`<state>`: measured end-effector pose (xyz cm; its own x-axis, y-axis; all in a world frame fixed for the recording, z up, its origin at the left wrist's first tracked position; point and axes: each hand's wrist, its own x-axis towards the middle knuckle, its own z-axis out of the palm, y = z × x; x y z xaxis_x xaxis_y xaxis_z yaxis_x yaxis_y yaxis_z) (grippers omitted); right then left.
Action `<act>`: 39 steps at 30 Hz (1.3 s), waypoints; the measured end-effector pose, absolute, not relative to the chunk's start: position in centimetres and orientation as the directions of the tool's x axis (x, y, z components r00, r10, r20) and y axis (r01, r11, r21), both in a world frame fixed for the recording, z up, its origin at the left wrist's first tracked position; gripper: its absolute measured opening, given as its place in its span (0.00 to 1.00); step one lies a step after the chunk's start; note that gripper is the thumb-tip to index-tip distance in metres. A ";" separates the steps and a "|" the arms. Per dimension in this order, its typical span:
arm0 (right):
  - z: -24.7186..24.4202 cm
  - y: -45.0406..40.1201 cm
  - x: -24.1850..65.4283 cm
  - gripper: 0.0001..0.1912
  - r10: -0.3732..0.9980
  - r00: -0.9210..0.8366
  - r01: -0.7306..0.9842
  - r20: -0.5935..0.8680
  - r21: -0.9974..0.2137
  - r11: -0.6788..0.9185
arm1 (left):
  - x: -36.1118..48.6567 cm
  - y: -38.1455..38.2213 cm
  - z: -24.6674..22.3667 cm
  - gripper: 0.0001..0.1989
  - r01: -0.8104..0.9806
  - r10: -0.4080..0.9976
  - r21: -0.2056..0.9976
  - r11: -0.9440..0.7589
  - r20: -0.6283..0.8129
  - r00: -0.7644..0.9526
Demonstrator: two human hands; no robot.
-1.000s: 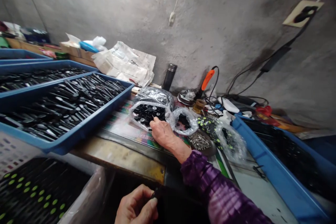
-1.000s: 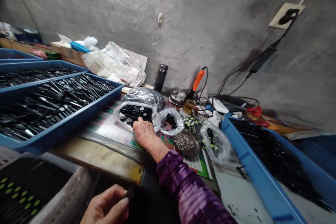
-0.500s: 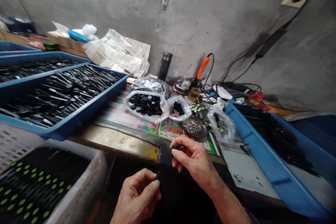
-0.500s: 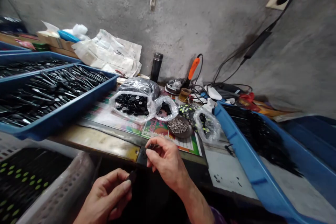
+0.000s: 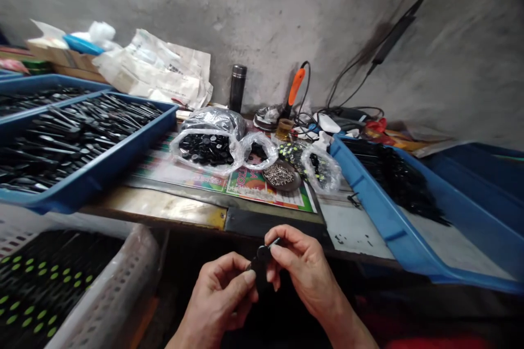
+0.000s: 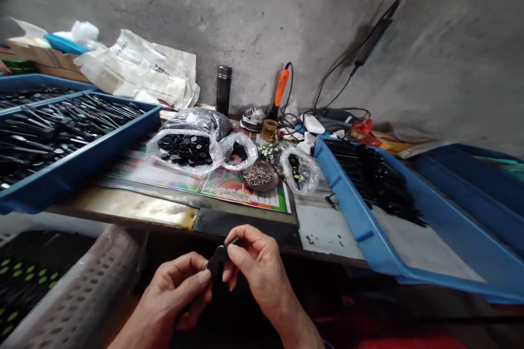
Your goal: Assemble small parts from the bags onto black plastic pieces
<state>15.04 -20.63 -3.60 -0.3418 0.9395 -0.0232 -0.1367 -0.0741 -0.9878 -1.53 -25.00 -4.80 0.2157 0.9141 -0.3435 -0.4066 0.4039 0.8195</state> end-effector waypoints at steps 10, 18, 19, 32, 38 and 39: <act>-3.7 -20.6 17.1 0.09 0.897 -0.441 -0.108 -0.029 -0.990 -0.085 | -0.4 -25.3 -4.6 0.24 -0.335 0.924 0.864 0.376 -0.324 0.203; -3.7 -20.8 17.8 0.07 0.888 -0.459 -0.090 0.005 -0.995 -0.041 | 0.0 -25.8 -5.6 0.17 -0.136 0.979 0.975 0.178 -0.162 0.122; -3.7 -20.9 17.9 0.07 0.890 -0.456 -0.090 0.013 -0.995 -0.032 | 0.0 -25.8 -5.7 0.15 -0.076 0.986 0.988 0.136 -0.128 0.106; -4.3 -21.9 18.0 0.06 0.889 -0.438 -0.079 0.130 -0.991 0.106 | 0.4 -26.5 -6.0 0.05 0.212 0.982 0.960 -0.181 0.190 -0.022; -4.2 -22.0 17.9 0.07 0.903 -0.415 -0.053 0.107 -0.994 0.093 | 0.4 -26.3 -5.9 0.07 0.161 0.994 0.982 -0.104 0.096 0.058; -4.3 -22.1 17.8 0.07 0.914 -0.393 -0.041 0.104 -0.995 0.096 | 0.4 -26.2 -5.8 0.09 0.113 0.997 0.993 -0.030 0.022 0.075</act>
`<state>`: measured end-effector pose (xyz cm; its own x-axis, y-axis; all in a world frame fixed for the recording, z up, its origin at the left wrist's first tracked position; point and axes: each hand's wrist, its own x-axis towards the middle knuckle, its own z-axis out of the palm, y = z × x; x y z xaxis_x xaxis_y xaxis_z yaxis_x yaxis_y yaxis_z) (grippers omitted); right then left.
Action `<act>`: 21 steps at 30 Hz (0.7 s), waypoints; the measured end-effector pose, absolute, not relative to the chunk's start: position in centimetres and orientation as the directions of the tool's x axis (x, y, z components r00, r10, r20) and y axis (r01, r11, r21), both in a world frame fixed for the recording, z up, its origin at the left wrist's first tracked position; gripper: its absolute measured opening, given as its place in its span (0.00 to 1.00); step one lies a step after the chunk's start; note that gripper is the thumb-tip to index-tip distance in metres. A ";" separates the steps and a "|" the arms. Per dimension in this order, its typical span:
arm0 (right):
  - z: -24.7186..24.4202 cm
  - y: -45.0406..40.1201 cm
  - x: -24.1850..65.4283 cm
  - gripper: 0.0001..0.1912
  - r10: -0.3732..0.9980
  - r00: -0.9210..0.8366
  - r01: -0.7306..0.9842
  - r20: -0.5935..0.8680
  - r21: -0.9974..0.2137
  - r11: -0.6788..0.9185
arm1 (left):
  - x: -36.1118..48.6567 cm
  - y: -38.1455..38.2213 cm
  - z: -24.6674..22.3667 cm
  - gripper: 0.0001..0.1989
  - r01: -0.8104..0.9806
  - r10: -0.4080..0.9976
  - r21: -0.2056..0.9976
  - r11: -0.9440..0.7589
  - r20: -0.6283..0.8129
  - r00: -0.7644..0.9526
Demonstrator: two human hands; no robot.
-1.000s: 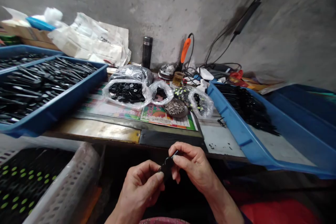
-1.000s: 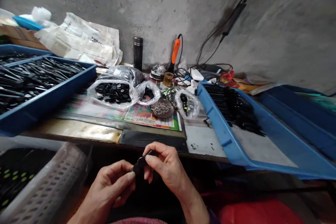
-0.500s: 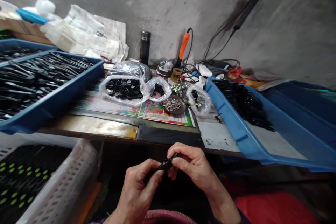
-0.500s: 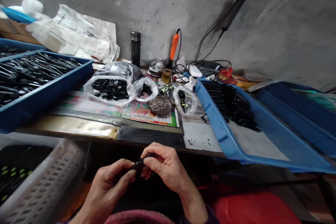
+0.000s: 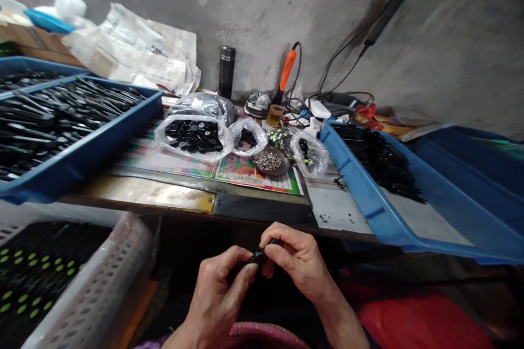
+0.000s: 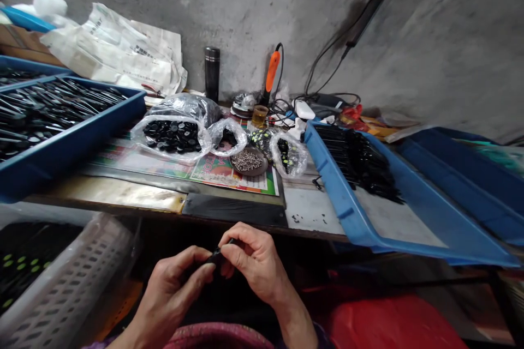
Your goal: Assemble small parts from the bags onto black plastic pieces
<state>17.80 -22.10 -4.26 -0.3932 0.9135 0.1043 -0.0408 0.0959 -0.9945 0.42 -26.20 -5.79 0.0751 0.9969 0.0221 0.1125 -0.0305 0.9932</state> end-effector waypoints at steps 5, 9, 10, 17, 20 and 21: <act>-4.4 -22.7 17.0 0.12 0.943 -0.329 0.027 0.040 -0.998 0.052 | 0.9 -26.1 -5.6 0.22 -0.224 0.937 0.917 0.331 -0.291 0.192; -5.0 -23.1 16.3 0.14 0.958 -0.287 0.016 -0.019 -1.000 -0.015 | 1.1 -26.2 -5.6 0.26 -0.317 0.897 0.840 0.440 -0.395 0.200; -5.1 -23.1 16.2 0.15 0.959 -0.281 0.014 -0.024 -1.000 -0.021 | 1.1 -26.2 -5.6 0.26 -0.329 0.892 0.830 0.451 -0.409 0.193; -5.8 -23.2 16.0 0.15 0.958 -0.283 0.005 -0.037 -0.999 -0.037 | 0.9 -26.0 -5.2 0.26 -0.369 0.872 0.790 0.490 -0.446 0.203; -6.3 -23.2 15.8 0.16 0.962 -0.272 -0.013 -0.038 -0.999 -0.043 | 0.9 -25.9 -5.4 0.25 -0.369 0.870 0.788 0.492 -0.449 0.202; -6.4 -23.2 15.7 0.16 0.963 -0.268 -0.015 -0.038 -0.999 -0.044 | 0.9 -25.9 -5.4 0.25 -0.364 0.870 0.790 0.493 -0.450 0.202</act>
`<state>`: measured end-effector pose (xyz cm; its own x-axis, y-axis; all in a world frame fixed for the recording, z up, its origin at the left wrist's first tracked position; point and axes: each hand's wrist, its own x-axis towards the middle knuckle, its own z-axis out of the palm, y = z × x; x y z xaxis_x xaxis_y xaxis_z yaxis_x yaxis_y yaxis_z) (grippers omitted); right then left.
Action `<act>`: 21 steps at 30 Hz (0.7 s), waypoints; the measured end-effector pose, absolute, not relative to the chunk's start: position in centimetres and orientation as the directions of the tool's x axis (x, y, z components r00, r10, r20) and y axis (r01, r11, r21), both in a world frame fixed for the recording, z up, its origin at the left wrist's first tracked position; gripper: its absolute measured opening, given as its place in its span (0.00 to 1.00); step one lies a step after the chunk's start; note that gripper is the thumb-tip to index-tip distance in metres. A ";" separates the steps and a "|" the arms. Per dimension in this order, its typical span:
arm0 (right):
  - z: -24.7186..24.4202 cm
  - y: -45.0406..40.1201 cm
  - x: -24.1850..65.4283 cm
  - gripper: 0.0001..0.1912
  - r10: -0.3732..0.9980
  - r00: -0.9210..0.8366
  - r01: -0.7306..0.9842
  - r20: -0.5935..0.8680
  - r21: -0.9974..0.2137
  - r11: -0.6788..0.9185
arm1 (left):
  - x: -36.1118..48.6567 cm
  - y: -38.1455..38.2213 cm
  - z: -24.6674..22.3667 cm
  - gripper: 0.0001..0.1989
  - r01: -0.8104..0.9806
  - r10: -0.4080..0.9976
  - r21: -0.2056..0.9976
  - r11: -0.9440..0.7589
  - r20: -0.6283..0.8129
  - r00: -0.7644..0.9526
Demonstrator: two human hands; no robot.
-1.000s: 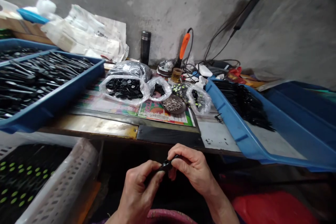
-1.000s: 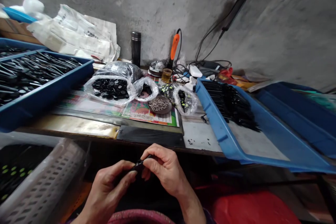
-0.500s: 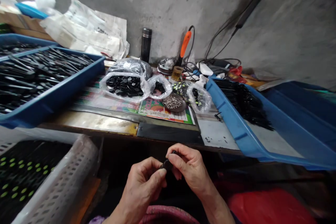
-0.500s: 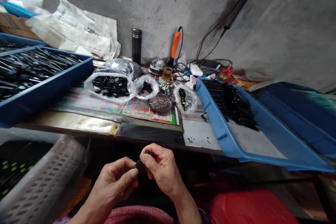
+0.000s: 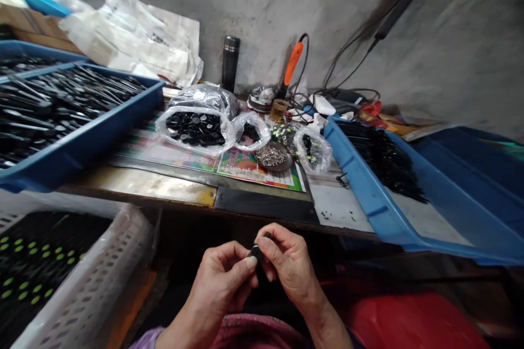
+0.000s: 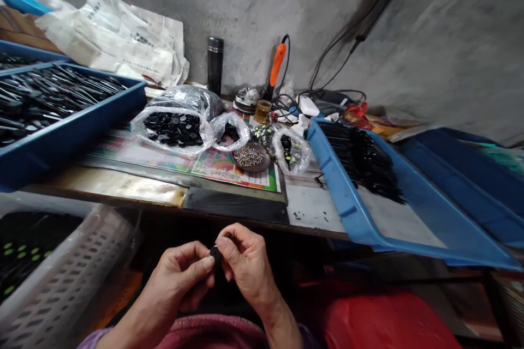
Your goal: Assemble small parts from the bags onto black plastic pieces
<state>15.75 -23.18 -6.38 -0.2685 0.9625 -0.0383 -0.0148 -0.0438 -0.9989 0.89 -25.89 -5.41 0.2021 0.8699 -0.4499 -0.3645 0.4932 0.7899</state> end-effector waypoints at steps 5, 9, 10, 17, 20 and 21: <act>-5.8 -22.7 15.6 0.16 0.965 -0.262 0.023 -0.023 -1.000 -0.017 | 0.6 -25.3 -5.5 0.26 -0.336 0.866 0.800 0.498 -0.440 0.236; -4.6 -22.1 16.2 0.16 0.955 -0.297 0.079 -0.013 -0.997 0.011 | 0.7 -24.7 -5.5 0.26 -0.349 0.871 0.801 0.487 -0.419 0.255; -4.3 -21.9 16.6 0.16 0.952 -0.306 0.091 -0.010 -0.996 0.019 | 0.8 -24.6 -5.5 0.26 -0.354 0.874 0.801 0.483 -0.415 0.254; -2.8 -19.0 19.8 0.14 0.970 -0.217 0.339 0.108 -0.923 0.179 | 1.2 -24.0 -5.3 0.27 -0.378 0.892 0.807 0.453 -0.405 0.203; -2.5 -16.5 20.9 0.10 0.928 -0.184 0.633 0.323 -0.683 0.364 | 1.1 -23.5 -5.3 0.27 -0.381 0.899 0.814 0.438 -0.397 0.184; -2.5 -15.5 21.1 0.09 0.906 -0.193 0.703 0.378 -0.590 0.396 | 1.1 -23.3 -5.3 0.27 -0.381 0.902 0.818 0.432 -0.394 0.177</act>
<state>21.14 -15.54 -2.50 -0.1929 0.9056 0.3776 0.7034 0.3960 -0.5903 1.08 -23.32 -5.30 0.1773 0.9018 -0.3941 -0.3806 0.4321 0.8176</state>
